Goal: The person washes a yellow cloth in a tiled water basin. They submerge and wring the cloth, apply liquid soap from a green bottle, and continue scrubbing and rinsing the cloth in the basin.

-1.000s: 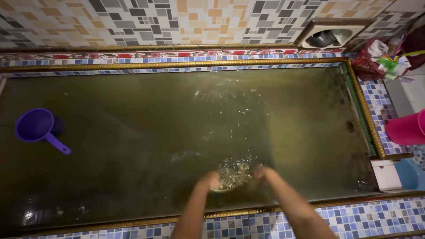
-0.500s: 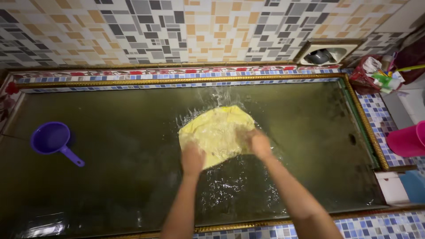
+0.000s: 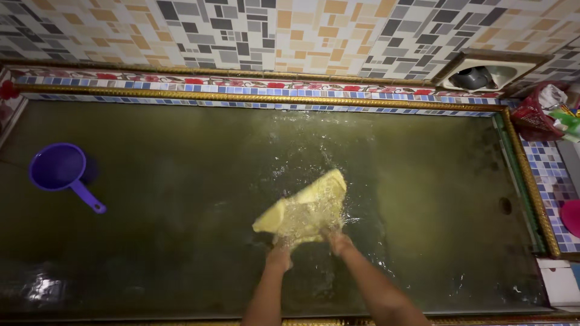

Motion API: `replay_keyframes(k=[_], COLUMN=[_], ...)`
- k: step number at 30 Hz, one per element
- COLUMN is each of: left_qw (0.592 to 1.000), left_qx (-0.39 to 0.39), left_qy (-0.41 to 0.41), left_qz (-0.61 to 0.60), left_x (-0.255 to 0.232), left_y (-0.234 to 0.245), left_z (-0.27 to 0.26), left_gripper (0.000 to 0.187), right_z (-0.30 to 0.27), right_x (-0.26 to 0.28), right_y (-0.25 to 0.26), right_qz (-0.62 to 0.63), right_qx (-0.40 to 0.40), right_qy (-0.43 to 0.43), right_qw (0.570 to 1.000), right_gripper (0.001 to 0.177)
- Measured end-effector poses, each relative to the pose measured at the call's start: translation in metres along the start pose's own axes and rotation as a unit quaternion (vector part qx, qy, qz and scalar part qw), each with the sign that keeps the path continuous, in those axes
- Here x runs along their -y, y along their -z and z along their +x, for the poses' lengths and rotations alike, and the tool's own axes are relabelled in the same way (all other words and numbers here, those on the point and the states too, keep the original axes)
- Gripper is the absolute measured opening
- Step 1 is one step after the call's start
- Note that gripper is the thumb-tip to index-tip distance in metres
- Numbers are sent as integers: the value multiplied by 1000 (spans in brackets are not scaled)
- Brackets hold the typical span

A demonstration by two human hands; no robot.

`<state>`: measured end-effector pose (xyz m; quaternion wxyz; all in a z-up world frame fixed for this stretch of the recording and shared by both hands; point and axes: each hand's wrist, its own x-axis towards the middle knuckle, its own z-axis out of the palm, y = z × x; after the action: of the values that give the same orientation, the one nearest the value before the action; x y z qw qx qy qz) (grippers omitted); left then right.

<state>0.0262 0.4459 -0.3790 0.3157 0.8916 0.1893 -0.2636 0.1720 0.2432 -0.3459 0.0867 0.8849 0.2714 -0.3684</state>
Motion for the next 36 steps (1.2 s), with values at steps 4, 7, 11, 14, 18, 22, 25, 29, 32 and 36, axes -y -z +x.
replay_keyframes(k=[4,7,11,14,18,22,25,29,32,36], left_qw=[1000,995,898,871,858,869,886,970,986,998], left_qx=[12,-42,-396,-446,-469,-432,-399,-167,-76,16], left_qy=[-17,-65,-136,-152,-108,-101,-126,-45,8,46], left_qz=[4,65,137,136,178,221,200,171,147,48], left_x=[-6,-10,-53,-88,-118,-86,-56,-43,-41,-33], left_y=[29,80,210,300,336,266,185,112,79,42], left_z=[9,17,7,-30,-64,-54,-35,-49,-65,-65], left_gripper=[49,23,9,11,15,16,32,44,72,70], right_z=[7,11,-27,-81,-118,-92,-74,-74,-63,-51], right_x=[-9,-22,-12,2,16,14,6,0,2,12], right_y=[31,99,240,321,333,250,182,110,62,24], right_qz=[-17,-34,-17,7,56,16,-109,-95,-126,-123], right_qx=[33,-16,-243,-396,-412,-381,-251,-187,-152,-116], right_qy=[44,67,40,53,127,152,88,56,66,102], right_qw=[998,997,969,917,900,912,958,976,978,980], right_gripper=[34,21,27,33,42,55,51,74,92,91])
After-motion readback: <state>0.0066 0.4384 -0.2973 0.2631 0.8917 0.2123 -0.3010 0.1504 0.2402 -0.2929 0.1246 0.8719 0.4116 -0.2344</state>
